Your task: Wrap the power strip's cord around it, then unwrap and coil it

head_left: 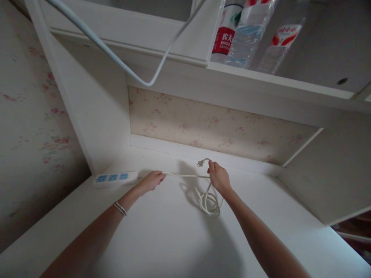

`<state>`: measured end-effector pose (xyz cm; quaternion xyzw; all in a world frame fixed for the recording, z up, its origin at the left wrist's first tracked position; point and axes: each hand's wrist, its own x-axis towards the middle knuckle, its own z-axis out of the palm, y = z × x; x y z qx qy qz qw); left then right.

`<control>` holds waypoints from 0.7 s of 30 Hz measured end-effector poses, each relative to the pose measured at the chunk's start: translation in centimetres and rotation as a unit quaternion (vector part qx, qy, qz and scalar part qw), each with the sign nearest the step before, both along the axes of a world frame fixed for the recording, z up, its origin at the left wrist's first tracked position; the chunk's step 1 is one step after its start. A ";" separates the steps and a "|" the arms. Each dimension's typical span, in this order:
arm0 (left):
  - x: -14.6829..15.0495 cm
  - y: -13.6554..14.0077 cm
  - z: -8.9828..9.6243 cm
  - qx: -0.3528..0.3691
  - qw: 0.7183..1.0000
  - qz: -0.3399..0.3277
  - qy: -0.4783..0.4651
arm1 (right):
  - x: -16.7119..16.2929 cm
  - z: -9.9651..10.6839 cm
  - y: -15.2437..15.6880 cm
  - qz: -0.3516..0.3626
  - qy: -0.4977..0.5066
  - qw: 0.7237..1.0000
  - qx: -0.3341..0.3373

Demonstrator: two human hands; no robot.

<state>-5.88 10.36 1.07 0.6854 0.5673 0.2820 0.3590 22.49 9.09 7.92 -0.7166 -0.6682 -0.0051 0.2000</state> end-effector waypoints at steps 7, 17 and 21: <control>3.9 -3.6 0.6 -0.029 0.992 0.012 -0.123 | -7.2 0.2 -1.6 0.047 0.023 0.998 -0.028; 4.1 -6.6 0.5 -0.169 0.937 0.029 -0.306 | -13.3 -4.0 -4.8 0.137 -0.023 0.988 -0.068; 4.1 -6.5 0.1 -0.177 0.936 0.070 -0.295 | -13.1 -4.9 -5.6 0.240 -0.017 0.970 -0.026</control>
